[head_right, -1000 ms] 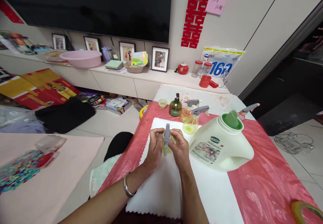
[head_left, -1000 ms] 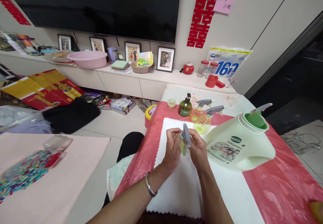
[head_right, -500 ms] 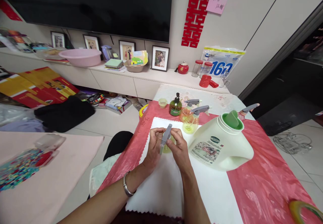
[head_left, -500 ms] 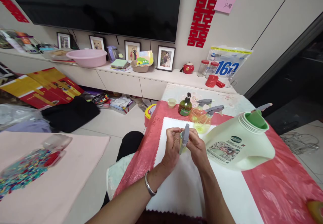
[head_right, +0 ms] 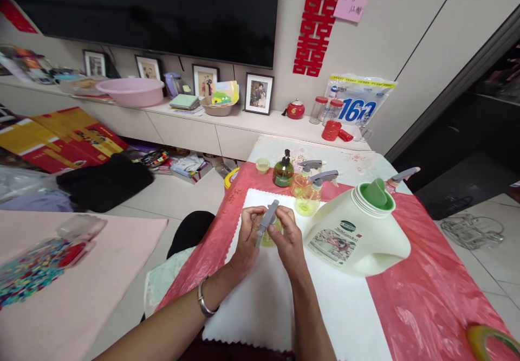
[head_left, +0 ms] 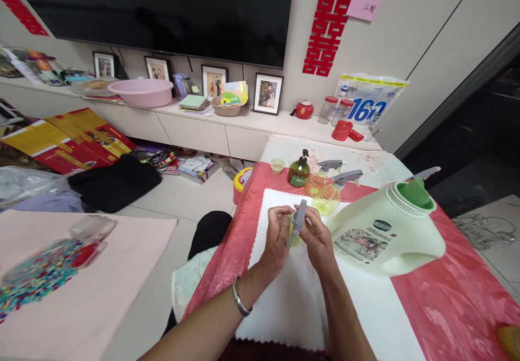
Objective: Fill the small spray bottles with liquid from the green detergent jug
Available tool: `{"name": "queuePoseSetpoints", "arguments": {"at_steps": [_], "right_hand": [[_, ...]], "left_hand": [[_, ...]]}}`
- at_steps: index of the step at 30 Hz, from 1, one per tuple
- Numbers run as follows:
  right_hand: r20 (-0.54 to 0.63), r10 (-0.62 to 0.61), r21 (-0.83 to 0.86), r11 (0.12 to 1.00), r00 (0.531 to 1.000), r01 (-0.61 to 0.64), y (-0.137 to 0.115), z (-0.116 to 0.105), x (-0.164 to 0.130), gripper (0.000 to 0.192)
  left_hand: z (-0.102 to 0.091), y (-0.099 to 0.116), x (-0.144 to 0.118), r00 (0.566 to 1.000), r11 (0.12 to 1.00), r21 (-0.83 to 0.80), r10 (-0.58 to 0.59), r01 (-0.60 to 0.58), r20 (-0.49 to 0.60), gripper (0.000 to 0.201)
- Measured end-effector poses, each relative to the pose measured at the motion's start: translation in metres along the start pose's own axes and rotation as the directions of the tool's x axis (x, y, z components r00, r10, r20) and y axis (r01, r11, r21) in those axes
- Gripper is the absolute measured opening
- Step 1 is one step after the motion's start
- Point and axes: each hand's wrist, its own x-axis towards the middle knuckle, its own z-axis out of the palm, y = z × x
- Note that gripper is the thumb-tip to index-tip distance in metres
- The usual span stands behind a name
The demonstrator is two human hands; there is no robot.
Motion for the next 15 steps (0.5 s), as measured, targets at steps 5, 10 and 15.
{"name": "queuePoseSetpoints", "arguments": {"at_steps": [5, 10, 15], "right_hand": [[0.0, -0.017, -0.039, 0.999, 1.0, 0.017, 0.0, -0.002, 0.001, 0.032], [-0.013, -0.039, -0.068, 0.997, 0.999, 0.038, 0.004, 0.002, 0.003, 0.029], [-0.03, -0.086, -0.163, 0.983, 0.996, 0.08, -0.004, 0.004, 0.004, 0.023]], "left_hand": [[0.001, 0.001, 0.0, 1.0, 0.999, -0.042, -0.013, 0.012, -0.014, 0.05], [-0.001, 0.0, 0.002, 1.0, 0.996, -0.088, -0.023, 0.022, -0.01, 0.053], [-0.011, -0.009, 0.005, 1.0, 0.999, -0.045, 0.004, -0.004, -0.002, 0.05]]}}
